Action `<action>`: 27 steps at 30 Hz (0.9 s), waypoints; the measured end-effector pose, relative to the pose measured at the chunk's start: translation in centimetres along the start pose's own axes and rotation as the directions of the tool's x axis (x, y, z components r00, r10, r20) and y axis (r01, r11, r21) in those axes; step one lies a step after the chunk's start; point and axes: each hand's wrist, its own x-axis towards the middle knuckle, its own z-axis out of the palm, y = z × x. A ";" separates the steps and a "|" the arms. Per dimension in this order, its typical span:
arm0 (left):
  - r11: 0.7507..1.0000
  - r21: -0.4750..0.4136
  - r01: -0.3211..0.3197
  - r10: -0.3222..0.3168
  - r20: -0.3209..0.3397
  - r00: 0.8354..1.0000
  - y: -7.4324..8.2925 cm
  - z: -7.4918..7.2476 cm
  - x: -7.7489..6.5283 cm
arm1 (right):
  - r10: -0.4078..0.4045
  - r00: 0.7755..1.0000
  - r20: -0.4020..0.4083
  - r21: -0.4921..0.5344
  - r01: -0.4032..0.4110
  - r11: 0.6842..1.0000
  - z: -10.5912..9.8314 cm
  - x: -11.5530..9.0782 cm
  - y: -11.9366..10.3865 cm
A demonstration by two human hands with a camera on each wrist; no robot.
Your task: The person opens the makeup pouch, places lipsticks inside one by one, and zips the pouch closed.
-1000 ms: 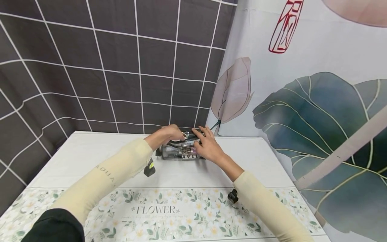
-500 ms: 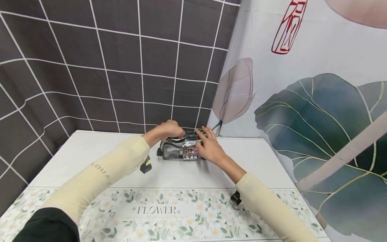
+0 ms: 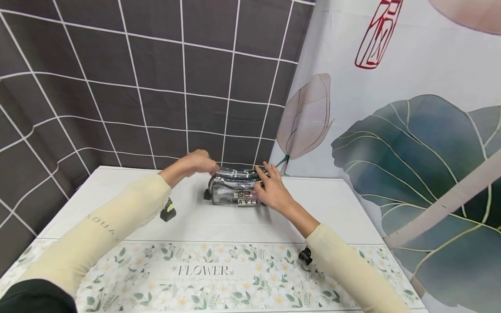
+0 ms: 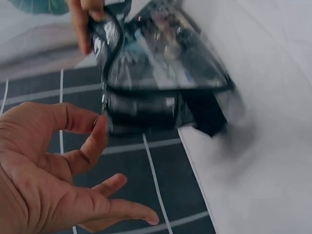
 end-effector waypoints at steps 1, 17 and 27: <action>1.000 -0.013 0.007 -0.007 0.008 1.000 -0.4 -0.2 -0.2 | 0.002 1.000 -0.001 -0.001 -0.002 1.000 0.0 0.0 0.1; 0.970 -0.227 0.089 -0.058 0.142 0.988 -7.4 3.2 0.8 | 0.019 1.000 -0.018 0.036 -0.019 0.999 0.3 -0.7 -0.1; 0.981 -0.193 -0.034 0.052 0.089 0.995 -8.0 3.9 0.3 | 0.038 0.999 0.018 0.064 -0.039 0.997 -0.3 -1.1 -0.4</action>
